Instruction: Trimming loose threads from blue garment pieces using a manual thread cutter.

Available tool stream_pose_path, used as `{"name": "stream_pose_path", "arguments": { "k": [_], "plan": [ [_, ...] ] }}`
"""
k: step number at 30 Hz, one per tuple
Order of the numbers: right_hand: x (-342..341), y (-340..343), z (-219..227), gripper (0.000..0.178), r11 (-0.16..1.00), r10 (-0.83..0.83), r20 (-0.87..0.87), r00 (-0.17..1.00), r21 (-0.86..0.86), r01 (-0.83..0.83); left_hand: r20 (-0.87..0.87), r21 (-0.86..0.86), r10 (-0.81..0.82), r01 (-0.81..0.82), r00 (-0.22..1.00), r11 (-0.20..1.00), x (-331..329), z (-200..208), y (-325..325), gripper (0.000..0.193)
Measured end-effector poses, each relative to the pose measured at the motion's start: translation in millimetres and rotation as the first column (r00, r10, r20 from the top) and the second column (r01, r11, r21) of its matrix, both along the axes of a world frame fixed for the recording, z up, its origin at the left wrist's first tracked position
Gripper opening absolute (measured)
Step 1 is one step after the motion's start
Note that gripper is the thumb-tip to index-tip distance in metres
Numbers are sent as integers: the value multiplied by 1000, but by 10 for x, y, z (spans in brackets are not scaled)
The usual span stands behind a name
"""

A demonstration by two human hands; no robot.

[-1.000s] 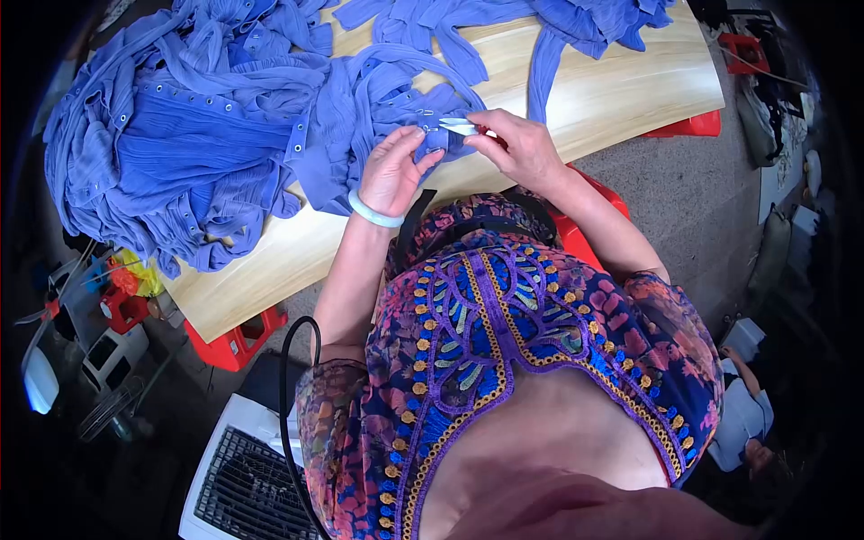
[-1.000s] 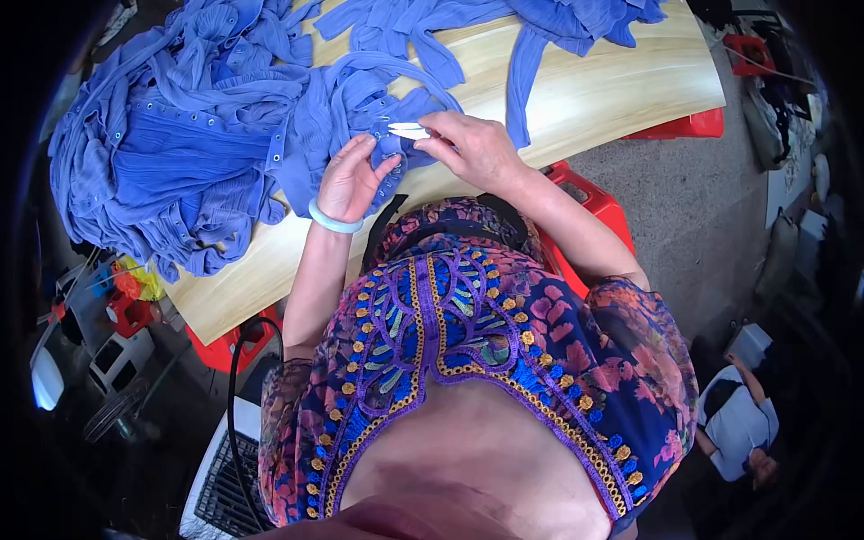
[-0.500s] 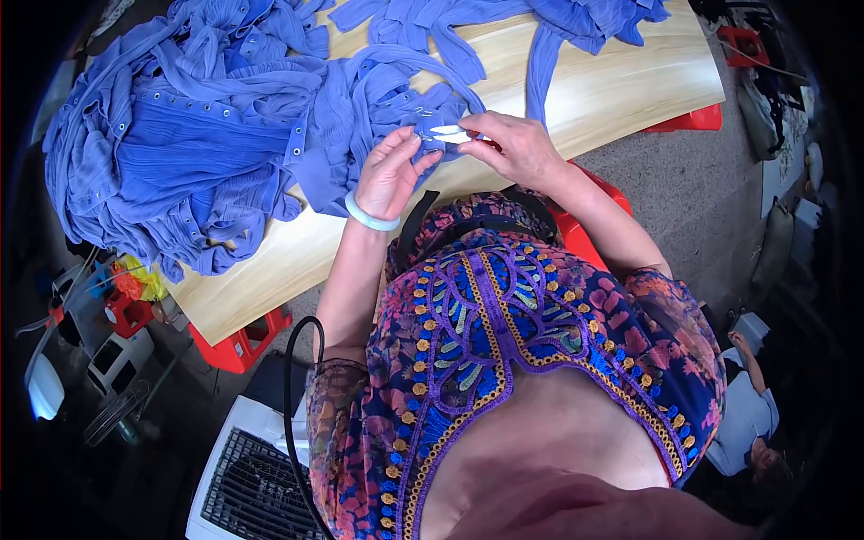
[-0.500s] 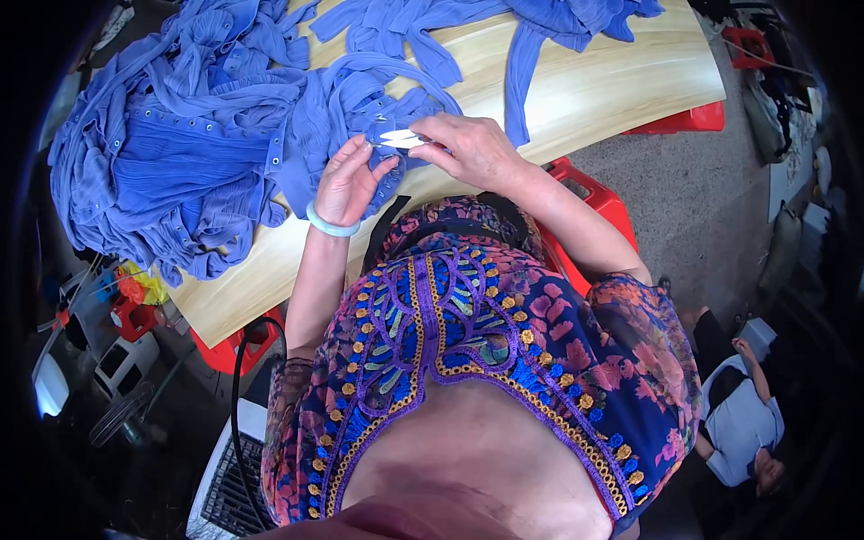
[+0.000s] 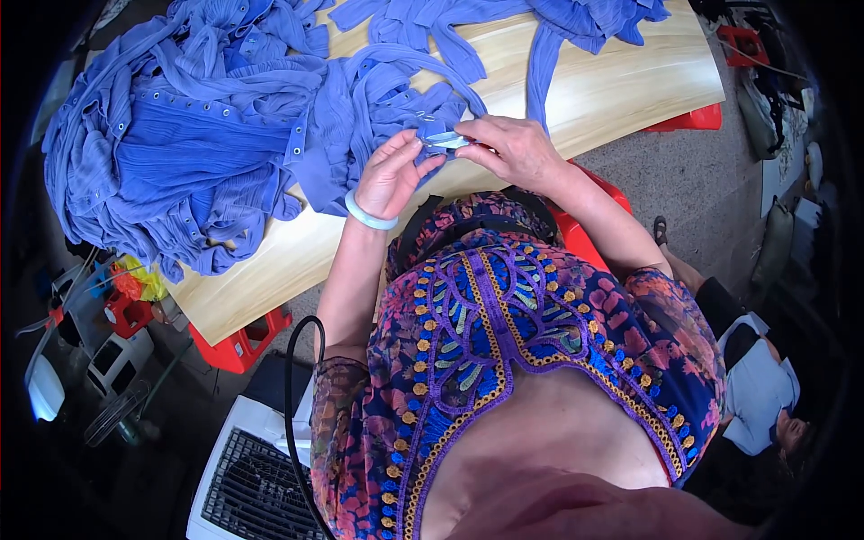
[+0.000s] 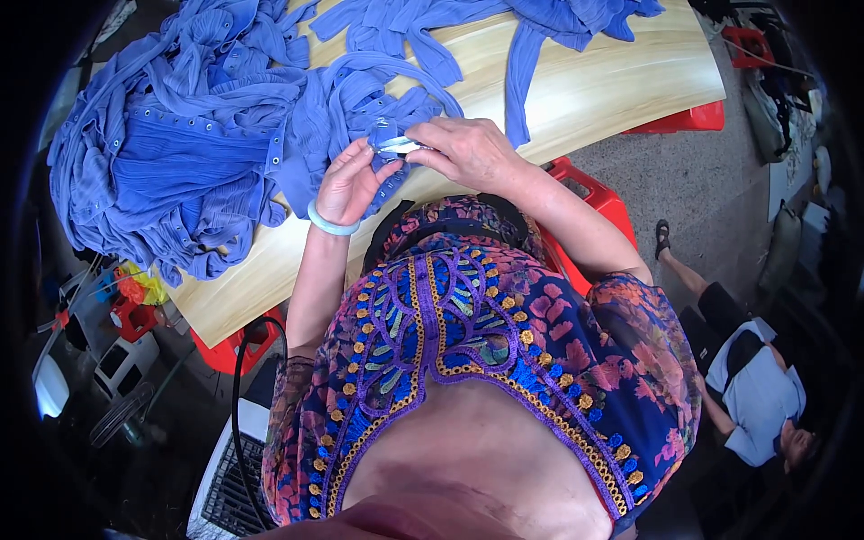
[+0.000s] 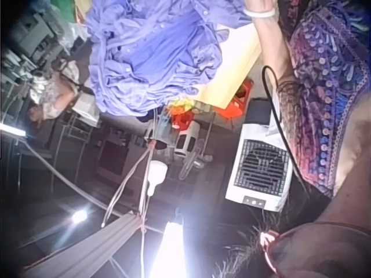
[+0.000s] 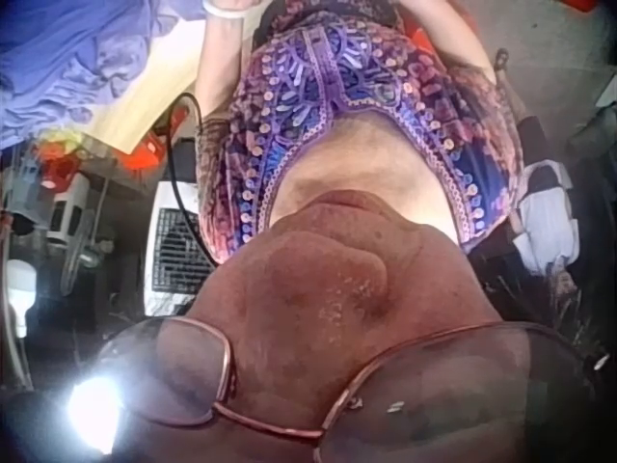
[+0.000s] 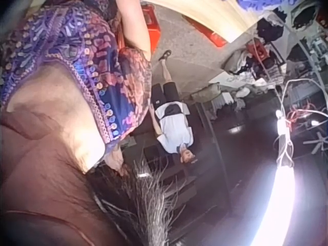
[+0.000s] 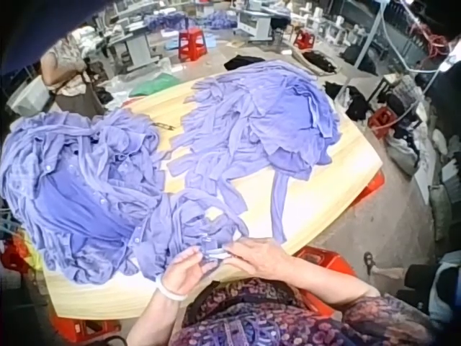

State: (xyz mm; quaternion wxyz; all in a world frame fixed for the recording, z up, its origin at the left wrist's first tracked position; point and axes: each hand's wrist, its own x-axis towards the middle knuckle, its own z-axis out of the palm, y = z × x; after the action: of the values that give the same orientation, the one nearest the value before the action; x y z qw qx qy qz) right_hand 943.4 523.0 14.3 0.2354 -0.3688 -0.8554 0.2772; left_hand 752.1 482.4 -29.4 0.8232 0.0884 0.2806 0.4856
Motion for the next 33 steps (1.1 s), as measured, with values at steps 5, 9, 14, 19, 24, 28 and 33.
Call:
{"name": "stream_pose_path", "arguments": {
  "k": [5,9,14,19,24,28,33],
  "plan": [
    [-1,-6,39,21,1000,18,14,1000,2,-18,46,32,-26,25,999,999,-31,-82,-15,17],
    [10,1,14,21,1000,30,25,999,4,-30,89,47,-54,50,995,998,-56,-111,-15,21],
    [26,6,-15,22,1000,-11,38,999,-24,12,66,5,-71,70,995,998,-52,-68,0,16],
    [-76,-24,-115,35,818,-280,-202,939,-562,123,52,-41,-73,75,996,996,-20,-38,39,15],
    [-237,-47,-291,38,652,-372,-407,834,-754,-77,2,-83,-85,85,996,993,26,-54,84,13],
    [-271,28,-208,31,622,-410,-446,795,-775,-114,-42,-63,-93,90,995,994,16,-78,101,16],
    [-203,174,-51,24,445,-592,-384,708,-889,-110,-260,-54,-162,153,952,987,-5,-34,76,29]
  ]
}}
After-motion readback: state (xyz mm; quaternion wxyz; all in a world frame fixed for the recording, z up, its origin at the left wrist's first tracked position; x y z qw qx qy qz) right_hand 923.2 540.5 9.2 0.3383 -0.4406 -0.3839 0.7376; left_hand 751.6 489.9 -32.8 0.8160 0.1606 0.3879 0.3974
